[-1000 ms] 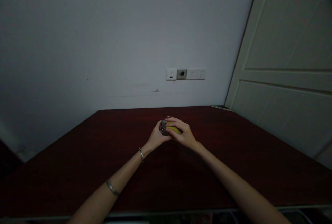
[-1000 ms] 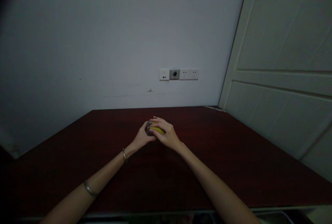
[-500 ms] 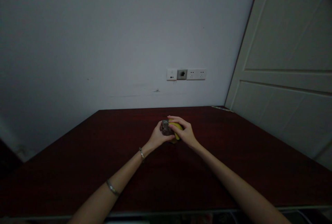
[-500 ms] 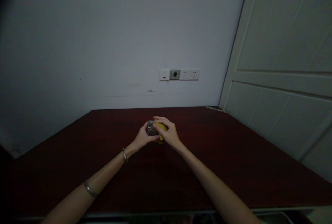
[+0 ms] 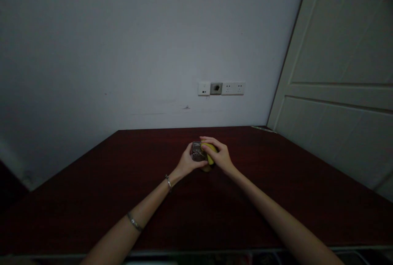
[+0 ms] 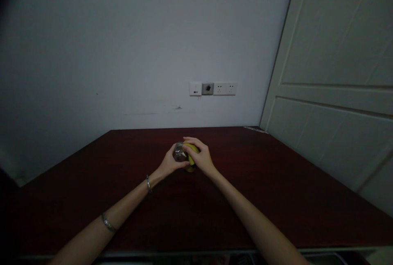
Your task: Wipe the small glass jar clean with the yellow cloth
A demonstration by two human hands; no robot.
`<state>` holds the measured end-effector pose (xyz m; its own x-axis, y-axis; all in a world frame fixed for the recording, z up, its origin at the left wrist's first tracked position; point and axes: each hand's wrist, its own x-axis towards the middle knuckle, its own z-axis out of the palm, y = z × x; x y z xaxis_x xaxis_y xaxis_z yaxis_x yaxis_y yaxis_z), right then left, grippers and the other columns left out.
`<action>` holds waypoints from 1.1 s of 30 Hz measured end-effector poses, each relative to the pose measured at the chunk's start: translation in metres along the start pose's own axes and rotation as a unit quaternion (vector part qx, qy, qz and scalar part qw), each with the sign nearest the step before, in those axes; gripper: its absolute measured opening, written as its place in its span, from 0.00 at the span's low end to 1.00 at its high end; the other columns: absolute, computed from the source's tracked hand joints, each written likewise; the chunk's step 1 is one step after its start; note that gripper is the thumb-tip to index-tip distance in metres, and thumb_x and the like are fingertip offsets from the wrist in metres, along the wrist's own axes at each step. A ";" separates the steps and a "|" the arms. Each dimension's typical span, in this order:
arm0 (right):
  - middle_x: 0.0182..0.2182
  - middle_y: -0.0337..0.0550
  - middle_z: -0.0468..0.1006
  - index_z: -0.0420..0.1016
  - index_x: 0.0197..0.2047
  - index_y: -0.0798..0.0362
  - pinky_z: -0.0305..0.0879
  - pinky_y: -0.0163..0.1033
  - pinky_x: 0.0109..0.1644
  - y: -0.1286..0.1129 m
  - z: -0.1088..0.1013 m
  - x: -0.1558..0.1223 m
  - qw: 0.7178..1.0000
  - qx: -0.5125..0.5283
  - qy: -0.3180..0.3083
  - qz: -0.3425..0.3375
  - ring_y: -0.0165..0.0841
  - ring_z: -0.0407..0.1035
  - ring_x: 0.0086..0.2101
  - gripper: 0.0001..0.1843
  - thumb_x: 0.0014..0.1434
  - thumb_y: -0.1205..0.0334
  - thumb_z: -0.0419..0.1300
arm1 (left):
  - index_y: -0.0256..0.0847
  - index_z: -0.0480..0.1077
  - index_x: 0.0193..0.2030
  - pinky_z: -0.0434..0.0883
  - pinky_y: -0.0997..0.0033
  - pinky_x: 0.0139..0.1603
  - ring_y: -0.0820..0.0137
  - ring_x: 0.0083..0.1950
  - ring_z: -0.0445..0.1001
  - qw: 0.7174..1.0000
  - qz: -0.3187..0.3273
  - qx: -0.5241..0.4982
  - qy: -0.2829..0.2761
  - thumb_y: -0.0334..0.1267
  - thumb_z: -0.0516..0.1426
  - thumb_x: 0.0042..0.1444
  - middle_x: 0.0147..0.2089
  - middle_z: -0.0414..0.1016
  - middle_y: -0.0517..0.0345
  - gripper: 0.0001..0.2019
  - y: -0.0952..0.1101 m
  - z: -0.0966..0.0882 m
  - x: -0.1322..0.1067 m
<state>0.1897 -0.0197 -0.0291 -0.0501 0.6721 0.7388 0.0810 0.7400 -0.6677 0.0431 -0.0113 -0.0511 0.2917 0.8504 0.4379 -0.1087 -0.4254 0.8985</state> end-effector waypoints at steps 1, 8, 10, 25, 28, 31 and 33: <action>0.43 0.47 0.77 0.77 0.35 0.51 0.65 0.45 0.53 0.000 0.000 0.001 1.000 0.007 0.004 0.009 0.37 0.71 0.45 0.05 0.53 0.63 0.61 | 0.37 0.60 0.48 0.69 0.63 0.48 0.64 0.46 0.72 1.000 -0.002 -0.001 -0.004 0.35 0.68 0.33 0.45 0.71 0.51 0.33 0.001 0.000 0.000; 0.46 0.48 0.75 0.76 0.37 0.51 0.63 0.47 0.55 -0.003 0.002 -0.007 0.996 -0.038 -0.053 -0.067 0.38 0.69 0.49 0.06 0.53 0.64 0.61 | 0.36 0.60 0.48 0.69 0.63 0.48 0.64 0.45 0.72 1.000 -0.005 0.006 0.028 0.33 0.67 0.33 0.45 0.71 0.52 0.33 -0.011 -0.005 0.004; 0.47 0.48 0.75 0.76 0.37 0.50 0.61 0.48 0.57 -0.004 0.003 -0.009 0.990 -0.058 -0.081 -0.098 0.38 0.67 0.51 0.07 0.53 0.65 0.61 | 0.36 0.60 0.49 0.68 0.64 0.48 0.64 0.46 0.72 1.000 -0.003 0.008 0.026 0.32 0.67 0.32 0.47 0.71 0.51 0.34 -0.015 -0.007 0.005; 0.43 0.47 0.78 0.76 0.35 0.51 0.65 0.46 0.52 0.013 -0.002 0.002 0.998 0.018 0.005 0.052 0.37 0.72 0.44 0.07 0.53 0.59 0.61 | 0.37 0.61 0.49 0.68 0.61 0.50 0.62 0.48 0.71 0.998 0.001 0.057 -0.019 0.35 0.68 0.33 0.48 0.70 0.49 0.34 -0.008 -0.003 0.000; 0.45 0.47 0.76 0.76 0.36 0.50 0.63 0.47 0.55 0.002 -0.001 -0.004 0.998 -0.027 -0.045 -0.030 0.37 0.69 0.48 0.06 0.53 0.62 0.61 | 0.36 0.61 0.47 0.69 0.63 0.47 0.64 0.44 0.72 0.999 -0.019 0.047 0.019 0.34 0.68 0.33 0.44 0.71 0.52 0.32 -0.013 -0.005 0.003; 0.47 0.46 0.75 0.76 0.37 0.49 0.60 0.48 0.58 -0.007 0.000 -0.007 0.989 -0.056 -0.107 -0.087 0.38 0.67 0.51 0.07 0.53 0.63 0.61 | 0.36 0.61 0.47 0.69 0.66 0.45 0.66 0.43 0.72 0.999 -0.015 0.033 0.027 0.32 0.67 0.33 0.43 0.70 0.53 0.32 -0.016 -0.007 0.005; 0.47 0.46 0.75 0.77 0.37 0.50 0.61 0.48 0.57 -0.008 0.000 -0.006 0.990 -0.051 -0.101 -0.079 0.38 0.67 0.51 0.07 0.53 0.62 0.61 | 0.36 0.60 0.48 0.69 0.67 0.44 0.66 0.43 0.71 0.999 -0.003 0.042 0.013 0.32 0.67 0.33 0.44 0.70 0.53 0.32 -0.016 -0.008 0.004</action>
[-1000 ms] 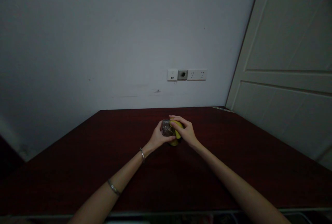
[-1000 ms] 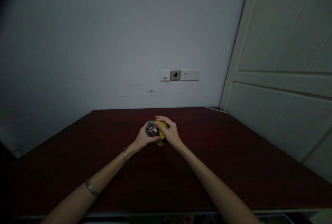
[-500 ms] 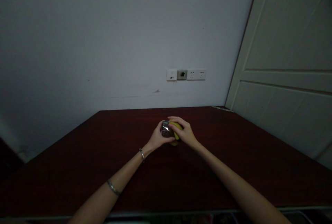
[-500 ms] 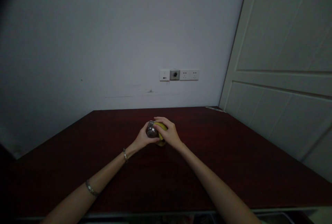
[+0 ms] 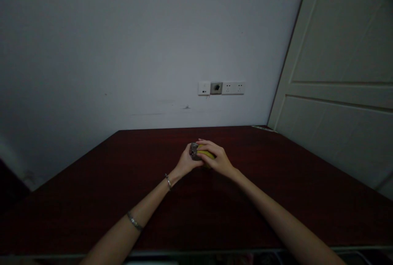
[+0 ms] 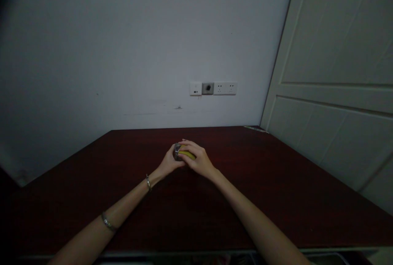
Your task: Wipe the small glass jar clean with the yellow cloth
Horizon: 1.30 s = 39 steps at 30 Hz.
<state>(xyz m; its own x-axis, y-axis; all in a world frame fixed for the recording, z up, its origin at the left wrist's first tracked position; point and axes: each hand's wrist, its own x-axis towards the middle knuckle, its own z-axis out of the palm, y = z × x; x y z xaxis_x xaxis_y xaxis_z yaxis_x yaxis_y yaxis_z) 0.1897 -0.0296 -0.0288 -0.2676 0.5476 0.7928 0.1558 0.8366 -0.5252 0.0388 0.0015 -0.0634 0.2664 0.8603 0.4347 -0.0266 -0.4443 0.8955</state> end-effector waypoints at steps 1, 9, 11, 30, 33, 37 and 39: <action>0.46 0.46 0.76 0.77 0.37 0.50 0.62 0.47 0.56 0.002 -0.001 0.001 1.000 0.010 0.019 0.019 0.38 0.68 0.50 0.07 0.53 0.61 0.61 | 0.37 0.60 0.48 0.69 0.67 0.45 0.66 0.44 0.71 1.000 0.005 0.007 -0.008 0.33 0.67 0.34 0.44 0.70 0.53 0.32 0.001 0.000 -0.001; 0.42 0.47 0.78 0.77 0.34 0.52 0.66 0.47 0.52 0.017 -0.005 0.007 0.983 0.080 0.096 0.133 0.38 0.72 0.44 0.08 0.52 0.57 0.61 | 0.38 0.58 0.52 0.67 0.62 0.50 0.62 0.49 0.70 0.995 0.027 0.073 -0.059 0.38 0.68 0.35 0.49 0.69 0.50 0.36 0.011 0.003 -0.007; 0.44 0.47 0.77 0.76 0.35 0.51 0.64 0.48 0.53 0.012 -0.004 0.005 0.992 0.050 0.076 0.091 0.38 0.71 0.46 0.07 0.54 0.59 0.60 | 0.38 0.59 0.52 0.68 0.62 0.50 0.61 0.49 0.70 0.995 0.023 0.092 -0.044 0.37 0.68 0.36 0.49 0.69 0.50 0.36 0.008 0.002 -0.006; 0.45 0.46 0.76 0.76 0.36 0.50 0.60 0.49 0.57 0.005 -0.002 0.002 1.000 -0.016 -0.014 0.023 0.39 0.67 0.51 0.06 0.54 0.62 0.59 | 0.39 0.57 0.55 0.71 0.63 0.42 0.62 0.43 0.73 0.982 -0.005 0.186 -0.025 0.39 0.67 0.34 0.45 0.73 0.52 0.39 0.000 0.001 -0.007; 0.47 0.45 0.75 0.76 0.39 0.49 0.57 0.51 0.59 0.000 0.000 -0.001 0.996 -0.047 -0.074 -0.027 0.39 0.62 0.55 0.08 0.55 0.65 0.59 | 0.40 0.56 0.56 0.72 0.66 0.38 0.65 0.40 0.74 0.985 -0.013 0.168 -0.027 0.34 0.65 0.37 0.43 0.73 0.54 0.37 -0.003 -0.001 -0.005; 0.45 0.46 0.76 0.76 0.35 0.49 0.61 0.49 0.56 0.009 -0.001 0.001 1.000 0.005 -0.006 0.025 0.38 0.67 0.50 0.05 0.54 0.63 0.60 | 0.41 0.58 0.56 0.73 0.66 0.35 0.65 0.37 0.74 0.985 -0.020 0.168 -0.034 0.37 0.66 0.36 0.42 0.73 0.54 0.38 0.004 0.001 -0.007; 0.44 0.46 0.77 0.76 0.34 0.50 0.63 0.47 0.54 0.016 -0.002 0.003 0.996 0.042 0.034 0.075 0.38 0.70 0.47 0.05 0.53 0.61 0.61 | 0.40 0.59 0.54 0.73 0.67 0.30 0.65 0.37 0.73 0.985 -0.037 0.164 -0.036 0.41 0.68 0.33 0.42 0.72 0.52 0.39 0.010 0.003 -0.008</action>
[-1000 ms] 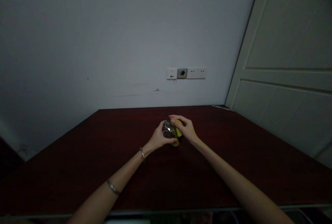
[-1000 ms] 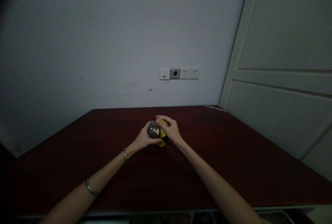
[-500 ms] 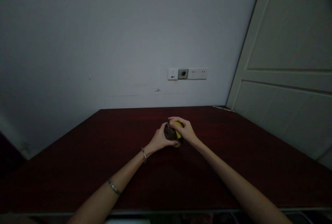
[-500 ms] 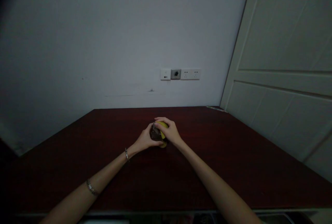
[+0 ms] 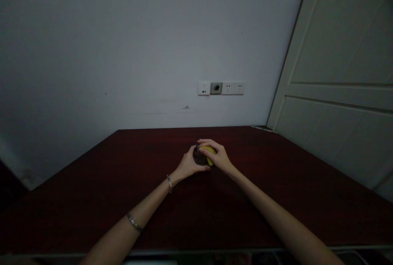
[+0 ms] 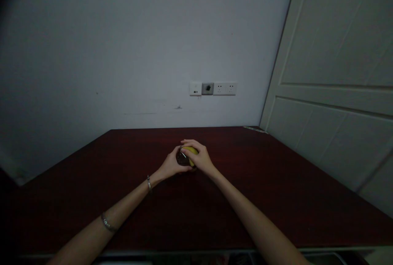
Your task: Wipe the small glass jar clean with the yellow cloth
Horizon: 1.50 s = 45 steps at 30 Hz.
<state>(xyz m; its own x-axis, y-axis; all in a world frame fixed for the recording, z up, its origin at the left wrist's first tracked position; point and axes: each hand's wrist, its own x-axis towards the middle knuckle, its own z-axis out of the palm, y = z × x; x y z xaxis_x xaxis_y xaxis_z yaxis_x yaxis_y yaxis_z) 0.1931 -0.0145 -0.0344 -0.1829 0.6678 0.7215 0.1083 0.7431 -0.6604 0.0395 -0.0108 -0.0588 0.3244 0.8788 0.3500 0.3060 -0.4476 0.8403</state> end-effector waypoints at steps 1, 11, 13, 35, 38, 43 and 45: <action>0.43 0.46 0.77 0.76 0.34 0.51 0.64 0.46 0.52 0.002 0.000 0.001 1.000 0.012 0.012 0.021 0.38 0.71 0.46 0.06 0.53 0.60 0.61 | 0.39 0.59 0.54 0.72 0.68 0.28 0.65 0.35 0.73 1.000 -0.013 -0.005 -0.005 0.42 0.68 0.33 0.42 0.72 0.51 0.39 0.002 0.001 -0.001; 0.45 0.45 0.76 0.76 0.36 0.49 0.58 0.50 0.58 -0.014 0.009 -0.007 0.989 -0.100 -0.072 -0.080 0.39 0.65 0.52 0.06 0.54 0.65 0.59 | 0.41 0.57 0.56 0.72 0.62 0.42 0.63 0.40 0.75 1.000 0.026 0.011 0.013 0.35 0.67 0.34 0.43 0.74 0.52 0.40 -0.016 0.000 0.004; 0.45 0.45 0.76 0.76 0.35 0.49 0.59 0.49 0.57 -0.011 0.008 -0.006 0.993 -0.082 -0.052 -0.061 0.38 0.66 0.51 0.06 0.54 0.64 0.59 | 0.40 0.58 0.57 0.70 0.60 0.45 0.61 0.44 0.74 0.999 0.031 0.021 0.019 0.37 0.67 0.33 0.44 0.74 0.51 0.41 -0.014 -0.001 0.003; 0.42 0.47 0.78 0.76 0.33 0.51 0.65 0.46 0.51 0.003 -0.001 0.004 0.998 0.038 0.022 0.044 0.38 0.71 0.44 0.06 0.52 0.59 0.61 | 0.36 0.59 0.52 0.70 0.74 0.20 0.69 0.31 0.71 0.988 -0.067 -0.135 -0.033 0.39 0.68 0.35 0.41 0.70 0.50 0.36 0.003 0.002 0.002; 0.41 0.47 0.78 0.76 0.33 0.52 0.65 0.46 0.50 0.005 -0.002 0.004 0.996 0.045 0.050 0.059 0.38 0.72 0.43 0.07 0.52 0.58 0.61 | 0.36 0.59 0.51 0.70 0.75 0.19 0.69 0.31 0.72 0.985 -0.066 -0.155 -0.034 0.38 0.68 0.34 0.40 0.70 0.51 0.36 0.007 0.002 0.001; 0.44 0.46 0.76 0.76 0.35 0.51 0.61 0.47 0.55 -0.006 0.004 -0.004 0.999 -0.013 0.001 -0.043 0.38 0.68 0.49 0.05 0.53 0.62 0.61 | 0.35 0.58 0.52 0.70 0.74 0.18 0.73 0.24 0.70 0.982 -0.080 -0.168 -0.034 0.37 0.67 0.36 0.35 0.71 0.56 0.35 0.000 0.002 0.004; 0.45 0.46 0.76 0.76 0.35 0.50 0.60 0.48 0.57 -0.010 0.005 -0.006 0.997 -0.035 -0.025 -0.069 0.38 0.67 0.50 0.05 0.54 0.63 0.60 | 0.36 0.59 0.52 0.70 0.74 0.18 0.74 0.24 0.70 0.983 -0.072 -0.167 -0.027 0.36 0.66 0.37 0.34 0.71 0.57 0.34 -0.003 0.001 0.005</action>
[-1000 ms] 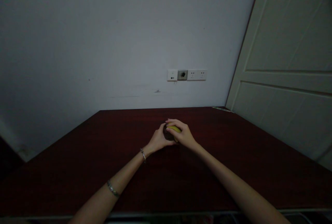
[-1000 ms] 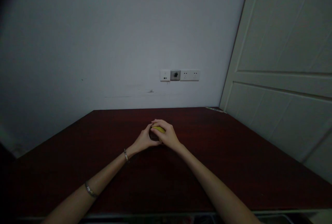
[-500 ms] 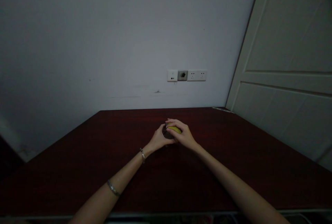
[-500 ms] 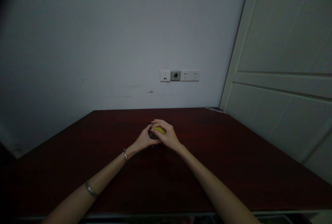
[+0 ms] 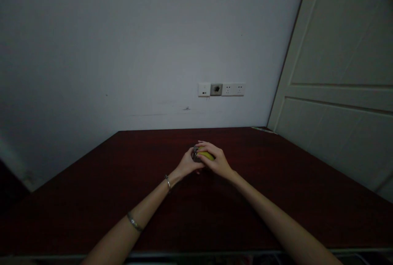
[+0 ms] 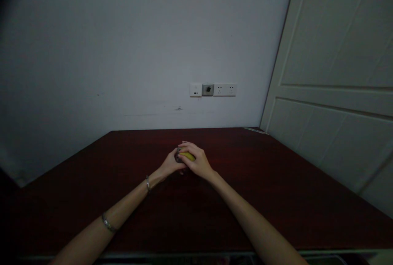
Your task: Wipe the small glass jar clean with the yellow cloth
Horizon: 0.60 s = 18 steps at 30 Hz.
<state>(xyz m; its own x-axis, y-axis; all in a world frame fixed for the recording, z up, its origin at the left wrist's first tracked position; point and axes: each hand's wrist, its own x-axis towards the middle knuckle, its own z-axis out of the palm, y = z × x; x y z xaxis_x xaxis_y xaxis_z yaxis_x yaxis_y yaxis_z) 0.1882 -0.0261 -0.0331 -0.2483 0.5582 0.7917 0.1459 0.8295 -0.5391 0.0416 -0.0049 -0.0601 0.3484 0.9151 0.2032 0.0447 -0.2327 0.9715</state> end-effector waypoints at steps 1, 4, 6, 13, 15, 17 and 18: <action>0.45 0.45 0.76 0.76 0.35 0.50 0.60 0.48 0.56 -0.001 0.000 0.000 1.000 -0.004 -0.003 -0.002 0.38 0.67 0.50 0.05 0.54 0.63 0.60 | 0.36 0.59 0.52 0.70 0.74 0.19 0.74 0.24 0.69 1.000 0.005 0.003 0.001 0.36 0.66 0.37 0.34 0.71 0.57 0.33 -0.001 0.000 0.000; 0.43 0.46 0.76 0.76 0.35 0.50 0.63 0.46 0.53 0.004 -0.002 0.002 0.999 0.008 0.027 0.031 0.37 0.69 0.47 0.05 0.54 0.62 0.60 | 0.35 0.59 0.52 0.70 0.74 0.19 0.74 0.23 0.69 1.000 0.006 0.009 -0.011 0.38 0.66 0.37 0.33 0.71 0.57 0.34 0.002 0.000 -0.001; 0.41 0.46 0.77 0.76 0.34 0.51 0.65 0.44 0.51 0.010 -0.004 0.004 0.995 0.027 0.059 0.072 0.37 0.71 0.44 0.05 0.53 0.60 0.61 | 0.34 0.59 0.52 0.70 0.73 0.20 0.74 0.23 0.69 1.000 -0.005 0.008 -0.026 0.38 0.68 0.36 0.33 0.71 0.57 0.36 0.006 0.001 -0.004; 0.40 0.47 0.78 0.75 0.36 0.53 0.65 0.44 0.49 0.019 -0.007 0.008 0.978 0.090 0.067 0.177 0.38 0.71 0.42 0.12 0.52 0.54 0.61 | 0.34 0.59 0.49 0.70 0.73 0.21 0.72 0.27 0.70 0.999 -0.004 -0.014 -0.051 0.39 0.69 0.33 0.34 0.70 0.56 0.36 0.013 0.003 -0.006; 0.43 0.47 0.76 0.75 0.38 0.52 0.63 0.44 0.51 0.018 -0.008 0.008 0.979 0.090 0.046 0.176 0.38 0.70 0.44 0.14 0.53 0.53 0.60 | 0.35 0.59 0.50 0.70 0.73 0.21 0.72 0.27 0.71 0.999 -0.003 -0.021 -0.045 0.38 0.69 0.33 0.35 0.70 0.56 0.36 0.014 0.002 -0.006; 0.46 0.47 0.74 0.74 0.43 0.52 0.61 0.44 0.54 0.016 -0.011 0.009 0.981 0.089 0.016 0.170 0.38 0.68 0.47 0.16 0.54 0.52 0.59 | 0.35 0.59 0.50 0.71 0.73 0.21 0.73 0.26 0.71 0.999 -0.007 -0.025 -0.040 0.38 0.69 0.34 0.35 0.71 0.56 0.36 0.014 0.001 -0.006; 0.48 0.47 0.73 0.73 0.45 0.51 0.61 0.44 0.55 0.014 -0.013 0.009 0.982 0.089 -0.002 0.165 0.38 0.67 0.48 0.18 0.53 0.51 0.59 | 0.35 0.60 0.51 0.71 0.73 0.21 0.73 0.25 0.71 0.999 -0.011 -0.028 -0.041 0.39 0.68 0.35 0.34 0.71 0.56 0.35 0.015 0.000 -0.007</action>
<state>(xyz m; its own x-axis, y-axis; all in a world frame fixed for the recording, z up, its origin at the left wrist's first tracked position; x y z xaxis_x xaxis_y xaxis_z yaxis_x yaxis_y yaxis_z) 0.2009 -0.0091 -0.0300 -0.2198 0.7956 0.5646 0.0489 0.5870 -0.8081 0.0398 -0.0143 -0.0472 0.4228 0.8894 0.1738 0.0005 -0.1920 0.9814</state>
